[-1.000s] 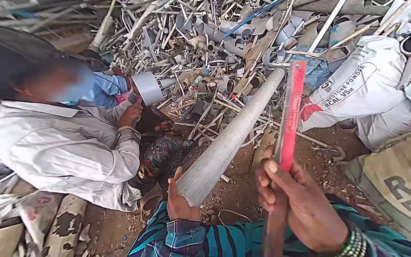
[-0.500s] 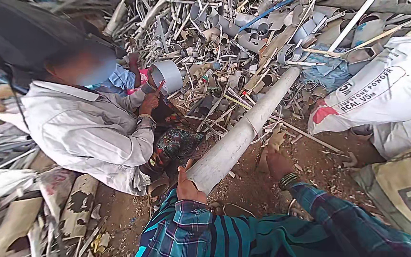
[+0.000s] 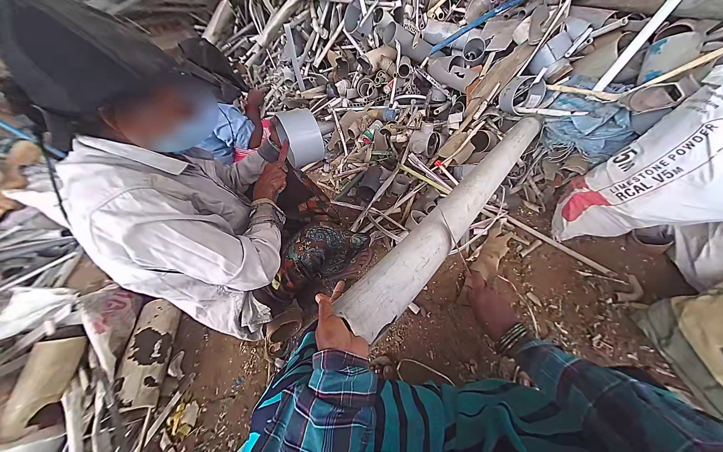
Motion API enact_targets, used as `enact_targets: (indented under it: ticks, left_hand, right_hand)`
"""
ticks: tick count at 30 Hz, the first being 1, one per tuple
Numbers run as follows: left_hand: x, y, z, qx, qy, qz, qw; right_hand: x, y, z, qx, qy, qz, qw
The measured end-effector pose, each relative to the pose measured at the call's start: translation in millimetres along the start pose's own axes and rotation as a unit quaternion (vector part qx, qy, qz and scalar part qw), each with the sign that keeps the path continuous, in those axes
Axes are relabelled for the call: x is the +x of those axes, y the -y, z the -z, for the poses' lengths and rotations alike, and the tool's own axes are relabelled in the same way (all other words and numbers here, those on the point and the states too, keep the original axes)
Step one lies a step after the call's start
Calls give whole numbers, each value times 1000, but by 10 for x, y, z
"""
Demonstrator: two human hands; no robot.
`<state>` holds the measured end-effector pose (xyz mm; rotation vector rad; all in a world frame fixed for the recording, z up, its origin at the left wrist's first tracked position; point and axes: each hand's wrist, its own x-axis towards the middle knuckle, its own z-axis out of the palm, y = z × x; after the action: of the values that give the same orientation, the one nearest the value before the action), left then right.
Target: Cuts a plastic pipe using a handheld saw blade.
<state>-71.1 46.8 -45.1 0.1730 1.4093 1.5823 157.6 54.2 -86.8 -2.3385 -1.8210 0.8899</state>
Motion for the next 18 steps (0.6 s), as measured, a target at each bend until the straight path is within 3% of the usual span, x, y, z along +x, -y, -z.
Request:
enact_targets:
  ticks: [2, 4, 5, 6, 7, 9, 10, 11, 13, 15, 17, 18]
  left_hand:
    - [-55, -16, -48, -3, -9, 9, 1000]
    - [-85, 15, -68, 8, -20, 3, 1000]
    - [-82, 50, -37, 1, -13, 2, 1000]
    - [-73, 68, -30, 5, -16, -4, 1000]
    - [-36, 68, -22, 17, -17, -9, 1000]
    - [-32, 51, -27, 20, -3, -5, 1000]
    - [-77, 31, -46, 16, 12, -4, 1000]
    - [-164, 0, -59, 4, 33, 2, 999]
    - [-341, -96, -126, 1, 47, 9, 999]
    - [-405, -121, -150, 1, 70, -13, 997]
    - [-428, -100, -146, -3, 99, -42, 994]
    - [-429, -104, -143, -7, 113, -50, 992]
  right_hand:
    - [-294, 95, -213, -18, -66, 120, 990]
    - [-439, 75, -624, -33, -263, 316, 911]
    - [-449, 72, -706, -31, -294, 354, 888]
    - [-411, 54, -715, -33, -300, 350, 887]
    - [-350, 32, -641, -38, -274, 304, 912]
    - [-177, 61, -216, -13, -87, 81, 993]
    - [-31, 43, -9, -1, -32, 1, 999]
    - [53, 10, 120, -8, -11, -32, 999]
    - [-36, 74, 216, -12, 9, -21, 1000]
    - [-362, 209, 32, 1, -59, 109, 992]
    - [-592, 258, -348, -19, -258, 300, 918]
    - [-634, 288, -406, -24, -301, 338, 891]
